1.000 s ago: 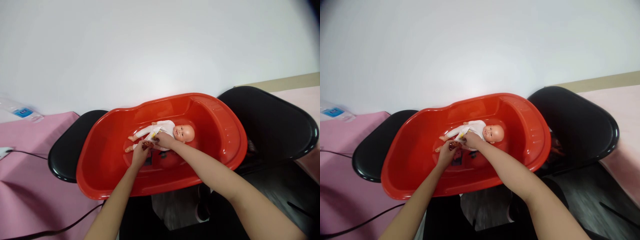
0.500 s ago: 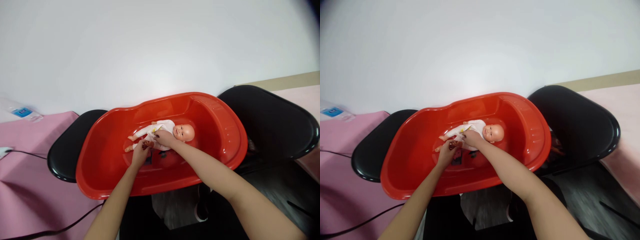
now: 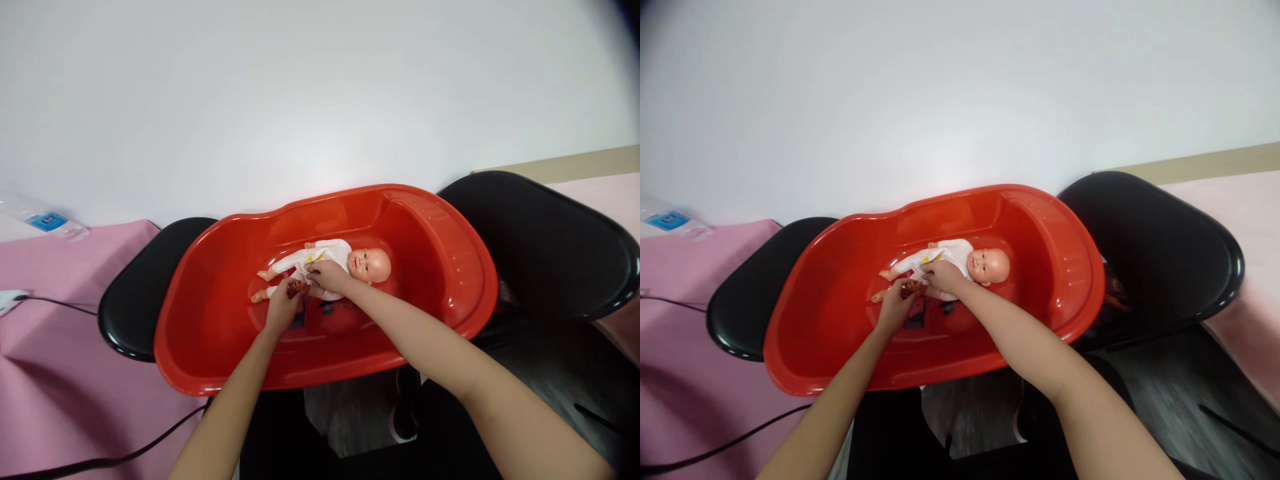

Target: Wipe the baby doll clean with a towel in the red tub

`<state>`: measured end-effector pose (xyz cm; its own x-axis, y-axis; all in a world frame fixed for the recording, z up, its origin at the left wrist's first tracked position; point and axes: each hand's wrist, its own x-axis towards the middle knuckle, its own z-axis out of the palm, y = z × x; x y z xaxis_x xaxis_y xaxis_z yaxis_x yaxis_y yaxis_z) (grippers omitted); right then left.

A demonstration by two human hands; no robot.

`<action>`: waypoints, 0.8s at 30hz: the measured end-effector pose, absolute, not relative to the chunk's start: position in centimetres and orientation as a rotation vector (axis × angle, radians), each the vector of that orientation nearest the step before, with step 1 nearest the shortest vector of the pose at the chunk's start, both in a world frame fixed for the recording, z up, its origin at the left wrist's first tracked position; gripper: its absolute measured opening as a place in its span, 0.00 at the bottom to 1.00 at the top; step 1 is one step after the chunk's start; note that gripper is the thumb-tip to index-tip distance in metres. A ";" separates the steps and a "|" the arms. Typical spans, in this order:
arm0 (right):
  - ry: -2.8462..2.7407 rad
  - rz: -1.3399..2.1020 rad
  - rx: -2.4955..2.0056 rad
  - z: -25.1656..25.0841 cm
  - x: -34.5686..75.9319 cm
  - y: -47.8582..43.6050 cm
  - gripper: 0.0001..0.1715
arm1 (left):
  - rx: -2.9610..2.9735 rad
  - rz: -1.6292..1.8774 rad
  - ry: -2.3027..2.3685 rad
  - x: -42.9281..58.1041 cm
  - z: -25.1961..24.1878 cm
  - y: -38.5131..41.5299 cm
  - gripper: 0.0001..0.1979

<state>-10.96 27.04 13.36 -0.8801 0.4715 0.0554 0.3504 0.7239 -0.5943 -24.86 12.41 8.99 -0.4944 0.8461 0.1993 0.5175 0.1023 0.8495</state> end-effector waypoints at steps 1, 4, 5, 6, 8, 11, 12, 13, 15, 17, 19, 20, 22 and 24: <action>-2.730 0.887 -0.644 13.4 -10.9 27.0 0.17 | 1.345 1.352 2.048 -24.8 9.1 12.4 0.12; -2.741 0.894 -0.628 13.5 -10.9 26.9 0.17 | 1.346 1.362 2.042 -24.6 9.4 12.4 0.12; -2.737 0.886 -0.655 13.4 -10.9 26.9 0.17 | 1.344 1.363 2.036 -24.6 9.4 12.4 0.12; -2.733 0.874 -0.696 13.4 -10.9 26.9 0.18 | 1.344 1.362 2.033 -24.6 9.4 12.4 0.12; -2.740 0.847 -0.805 13.3 -10.8 26.9 0.17 | 1.345 1.352 2.037 -24.7 9.4 12.4 0.12; -2.755 0.817 -0.933 13.2 -10.4 27.1 0.17 | 1.353 1.334 2.057 -24.8 9.2 12.4 0.12; -2.751 0.812 -0.959 13.3 -10.3 27.1 0.18 | 1.358 1.332 2.064 -24.9 9.1 12.4 0.13; -2.745 0.809 -0.973 13.3 -10.3 27.2 0.19 | 1.362 1.334 2.069 -24.9 9.1 12.4 0.13; -2.740 0.813 -0.964 13.4 -10.4 27.1 0.20 | 1.368 1.335 2.076 -25.0 9.0 12.4 0.13; -2.746 0.817 -0.916 13.5 -10.7 27.0 0.20 | 1.363 1.336 2.063 -25.0 8.9 12.4 0.13; -2.766 0.814 -0.854 13.4 -10.9 26.8 0.19 | 1.349 1.340 2.045 -25.0 8.8 12.4 0.14; -2.773 0.806 -0.829 13.4 -11.0 26.7 0.18 | 1.342 1.343 2.036 -25.0 8.7 12.4 0.14; -2.786 0.786 -0.799 13.1 -11.0 26.5 0.17 | 1.331 1.347 2.016 -25.1 8.6 12.5 0.14; -2.800 0.787 -0.785 12.8 -10.9 26.6 0.14 | 1.330 1.354 2.002 -25.1 8.6 12.5 0.14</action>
<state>-10.89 26.55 12.77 -0.8565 0.5158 -0.0158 0.4485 0.7289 -0.5172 -25.08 12.50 8.55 -0.4796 0.8578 0.1849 0.4913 0.0879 0.8665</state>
